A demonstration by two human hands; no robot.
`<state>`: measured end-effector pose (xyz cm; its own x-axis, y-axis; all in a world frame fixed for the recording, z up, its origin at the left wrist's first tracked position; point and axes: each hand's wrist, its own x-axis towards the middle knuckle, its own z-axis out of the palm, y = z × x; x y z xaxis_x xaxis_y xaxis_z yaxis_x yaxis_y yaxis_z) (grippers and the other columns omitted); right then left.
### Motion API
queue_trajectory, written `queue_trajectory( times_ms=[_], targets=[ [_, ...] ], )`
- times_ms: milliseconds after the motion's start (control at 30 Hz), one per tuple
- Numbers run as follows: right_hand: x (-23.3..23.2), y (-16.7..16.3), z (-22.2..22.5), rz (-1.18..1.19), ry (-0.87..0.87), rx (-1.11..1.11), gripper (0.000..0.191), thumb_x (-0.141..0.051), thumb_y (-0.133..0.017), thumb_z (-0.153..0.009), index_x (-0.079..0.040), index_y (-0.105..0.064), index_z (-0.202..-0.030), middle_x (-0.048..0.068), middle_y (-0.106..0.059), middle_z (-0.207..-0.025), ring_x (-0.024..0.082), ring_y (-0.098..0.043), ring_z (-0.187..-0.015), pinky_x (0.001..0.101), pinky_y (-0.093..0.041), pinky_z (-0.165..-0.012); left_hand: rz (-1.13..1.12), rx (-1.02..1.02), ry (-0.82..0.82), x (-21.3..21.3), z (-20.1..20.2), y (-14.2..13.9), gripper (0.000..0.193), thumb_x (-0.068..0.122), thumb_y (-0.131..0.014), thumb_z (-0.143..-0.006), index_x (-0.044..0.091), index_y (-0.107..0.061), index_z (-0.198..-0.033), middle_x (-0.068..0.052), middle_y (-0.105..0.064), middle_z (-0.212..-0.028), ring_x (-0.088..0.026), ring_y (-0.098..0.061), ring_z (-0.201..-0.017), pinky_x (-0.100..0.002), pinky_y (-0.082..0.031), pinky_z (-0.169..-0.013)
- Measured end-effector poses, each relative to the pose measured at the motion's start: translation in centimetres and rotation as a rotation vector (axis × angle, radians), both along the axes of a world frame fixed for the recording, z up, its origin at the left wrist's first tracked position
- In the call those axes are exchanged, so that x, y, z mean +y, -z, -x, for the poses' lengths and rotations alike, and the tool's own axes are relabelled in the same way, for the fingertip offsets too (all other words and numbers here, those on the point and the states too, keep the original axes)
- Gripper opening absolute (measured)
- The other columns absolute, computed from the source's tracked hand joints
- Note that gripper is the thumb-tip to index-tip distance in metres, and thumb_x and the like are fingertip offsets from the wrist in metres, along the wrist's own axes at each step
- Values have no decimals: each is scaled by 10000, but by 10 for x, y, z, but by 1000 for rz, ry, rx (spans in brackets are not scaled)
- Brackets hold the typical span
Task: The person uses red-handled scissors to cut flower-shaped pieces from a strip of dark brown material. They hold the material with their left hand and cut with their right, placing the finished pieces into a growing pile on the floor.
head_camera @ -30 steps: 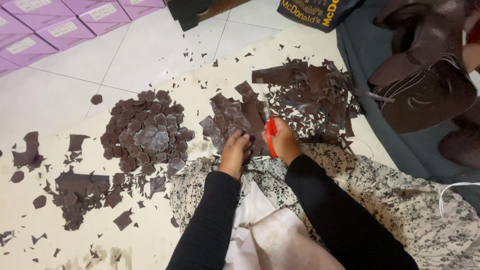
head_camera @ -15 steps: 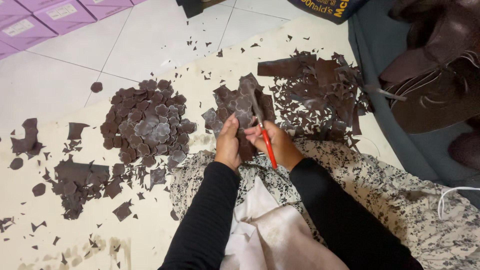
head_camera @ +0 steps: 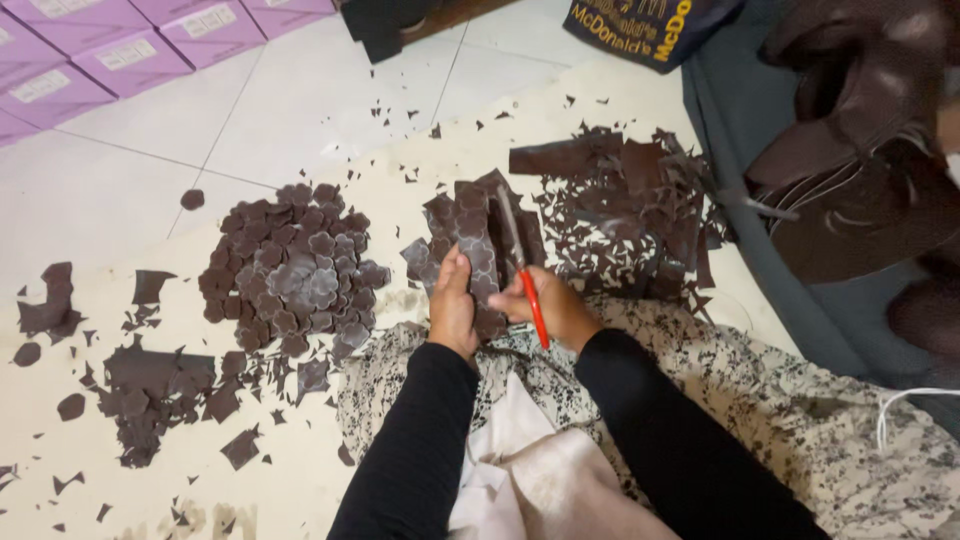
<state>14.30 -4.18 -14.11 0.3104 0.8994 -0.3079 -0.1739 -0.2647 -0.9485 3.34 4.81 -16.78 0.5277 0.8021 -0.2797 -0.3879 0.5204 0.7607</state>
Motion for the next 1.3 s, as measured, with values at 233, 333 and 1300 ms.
queue_trajectory(
  times_ms=[233, 333, 1300],
  targets=[
    [-3, 9, -1, -78, -16, -60, 223, -85, -780, -866, -48, -575, -944, 21, -606, -832, 109, -568, -730, 270, -483, -652, 29, -59, 54, -4, -2, 1, 228, 197, -530, -1069, 62, -629, -1223, -46, -711, -1142, -147, -644, -1034, -310, -500, -940],
    [1, 11, -9, -76, 76, -181, 175, -54, -751, -859, -48, -608, -960, 17, -630, -848, 96, -593, -765, 264, -507, -700, 0, 13, 212, -8, -3, 3, 97, 131, -605, -1071, 55, -623, -1129, -58, -697, -1013, -150, -605, -828, -315, -463, -729],
    [8, 44, -15, 272, 118, 22, 228, -93, -734, -837, -6, -639, -1025, 75, -687, -824, 164, -671, -712, 294, -543, -636, 172, 487, 165, 3, -10, 15, 117, 152, -637, -944, 113, -564, -862, 0, -520, -630, -125, -451, -467, -300, -333, -412]
  ],
)
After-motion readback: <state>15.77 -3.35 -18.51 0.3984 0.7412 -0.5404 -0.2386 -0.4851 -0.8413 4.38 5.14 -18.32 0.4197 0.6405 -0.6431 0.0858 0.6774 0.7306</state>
